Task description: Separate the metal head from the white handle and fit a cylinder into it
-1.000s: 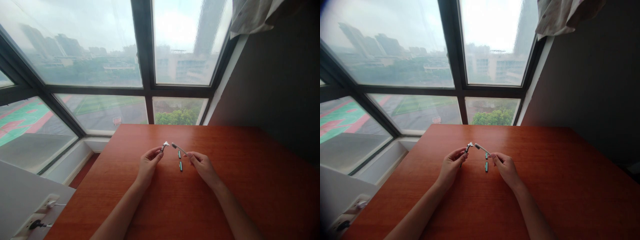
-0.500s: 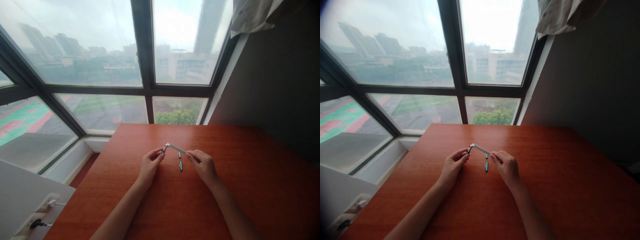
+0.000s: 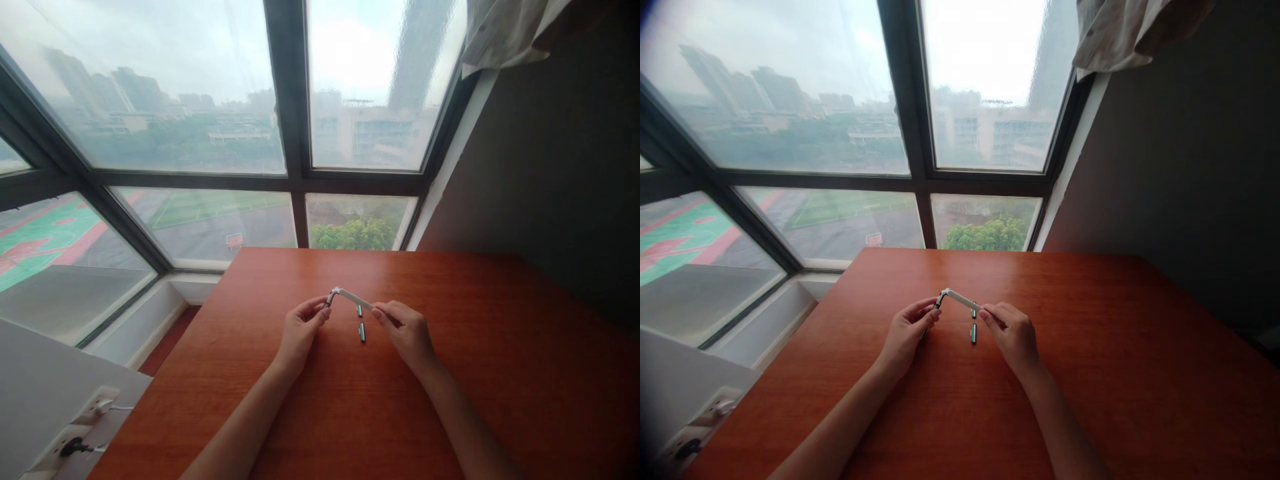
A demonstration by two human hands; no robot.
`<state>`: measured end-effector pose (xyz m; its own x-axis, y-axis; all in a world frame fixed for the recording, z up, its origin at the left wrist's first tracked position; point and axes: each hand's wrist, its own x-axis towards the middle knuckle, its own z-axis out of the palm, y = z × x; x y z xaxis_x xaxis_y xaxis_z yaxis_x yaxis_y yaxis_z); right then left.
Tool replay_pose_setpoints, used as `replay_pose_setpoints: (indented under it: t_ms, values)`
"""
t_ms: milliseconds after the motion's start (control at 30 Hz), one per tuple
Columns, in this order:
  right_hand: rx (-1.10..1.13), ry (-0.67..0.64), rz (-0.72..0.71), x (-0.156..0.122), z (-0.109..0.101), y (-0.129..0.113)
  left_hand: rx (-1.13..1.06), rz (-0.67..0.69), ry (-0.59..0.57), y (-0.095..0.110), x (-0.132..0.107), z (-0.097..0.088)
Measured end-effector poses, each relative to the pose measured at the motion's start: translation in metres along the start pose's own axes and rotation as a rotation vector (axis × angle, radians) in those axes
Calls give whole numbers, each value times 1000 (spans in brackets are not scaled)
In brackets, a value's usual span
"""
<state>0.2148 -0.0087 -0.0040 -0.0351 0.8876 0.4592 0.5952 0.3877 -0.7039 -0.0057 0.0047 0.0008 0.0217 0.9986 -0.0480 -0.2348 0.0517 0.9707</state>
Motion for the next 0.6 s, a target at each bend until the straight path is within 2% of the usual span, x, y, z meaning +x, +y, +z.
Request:
replay_pose_setpoints:
  t_ms: [333,600]
  values:
    - [-45,26,15,0,-4,1,-29,-9,14,-1,1,-1]
    - [37,-10,-15,1,-1,0,-22,-12,-6,0,0,1]
